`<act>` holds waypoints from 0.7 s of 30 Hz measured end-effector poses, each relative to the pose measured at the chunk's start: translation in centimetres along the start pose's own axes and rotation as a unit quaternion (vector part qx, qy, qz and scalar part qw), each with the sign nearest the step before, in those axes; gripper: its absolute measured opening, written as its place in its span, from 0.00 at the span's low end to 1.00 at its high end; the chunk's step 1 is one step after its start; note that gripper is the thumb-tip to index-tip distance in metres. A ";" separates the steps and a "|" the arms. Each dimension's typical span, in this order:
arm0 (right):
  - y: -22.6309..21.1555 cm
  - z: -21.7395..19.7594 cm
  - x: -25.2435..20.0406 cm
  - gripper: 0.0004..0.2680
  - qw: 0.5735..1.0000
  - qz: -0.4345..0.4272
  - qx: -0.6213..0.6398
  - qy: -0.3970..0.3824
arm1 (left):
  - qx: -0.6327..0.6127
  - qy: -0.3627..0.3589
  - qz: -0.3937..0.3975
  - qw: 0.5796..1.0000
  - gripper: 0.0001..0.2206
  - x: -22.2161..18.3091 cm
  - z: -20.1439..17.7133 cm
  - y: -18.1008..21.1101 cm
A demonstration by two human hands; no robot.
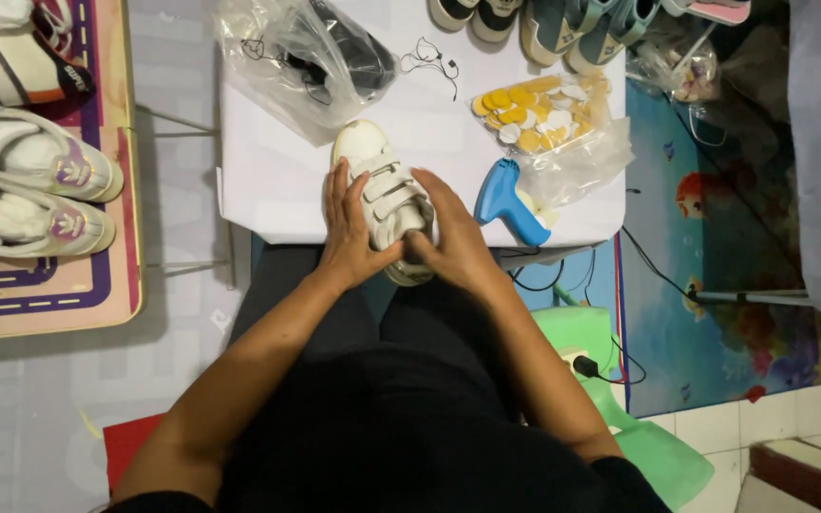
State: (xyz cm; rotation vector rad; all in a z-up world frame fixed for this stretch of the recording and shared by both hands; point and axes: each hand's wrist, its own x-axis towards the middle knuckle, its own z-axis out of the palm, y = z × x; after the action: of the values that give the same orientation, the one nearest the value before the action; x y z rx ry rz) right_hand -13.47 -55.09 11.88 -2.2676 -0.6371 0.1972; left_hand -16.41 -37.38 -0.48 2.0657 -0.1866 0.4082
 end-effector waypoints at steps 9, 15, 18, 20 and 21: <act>1.9 5.3 2.9 0.24 0.974 -0.095 -0.200 0.056 | 0.003 -0.009 -0.019 1.000 0.52 0.0 0.1 -0.5; 1.9 5.7 2.9 0.20 0.960 -0.108 -0.247 0.074 | -0.006 -0.029 -0.030 0.999 0.52 0.1 -0.1 -0.5; 2.0 5.9 3.1 0.19 0.950 -0.118 -0.279 0.076 | -0.004 -0.033 -0.035 0.999 0.53 0.0 -0.1 -0.7; 2.5 6.3 3.2 0.19 0.943 -0.126 -0.297 0.084 | -0.003 -0.037 -0.041 0.998 0.51 0.1 -0.5 -0.2; 2.7 6.5 3.3 0.19 0.936 -0.134 -0.314 0.091 | -0.003 -0.042 -0.048 0.998 0.50 0.1 -0.6 0.1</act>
State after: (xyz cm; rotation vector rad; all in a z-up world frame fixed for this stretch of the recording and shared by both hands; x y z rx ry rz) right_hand -11.73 -50.89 5.54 -2.7149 -1.0051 -0.4047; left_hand -16.50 -36.88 -0.07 2.0782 -0.1380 0.2616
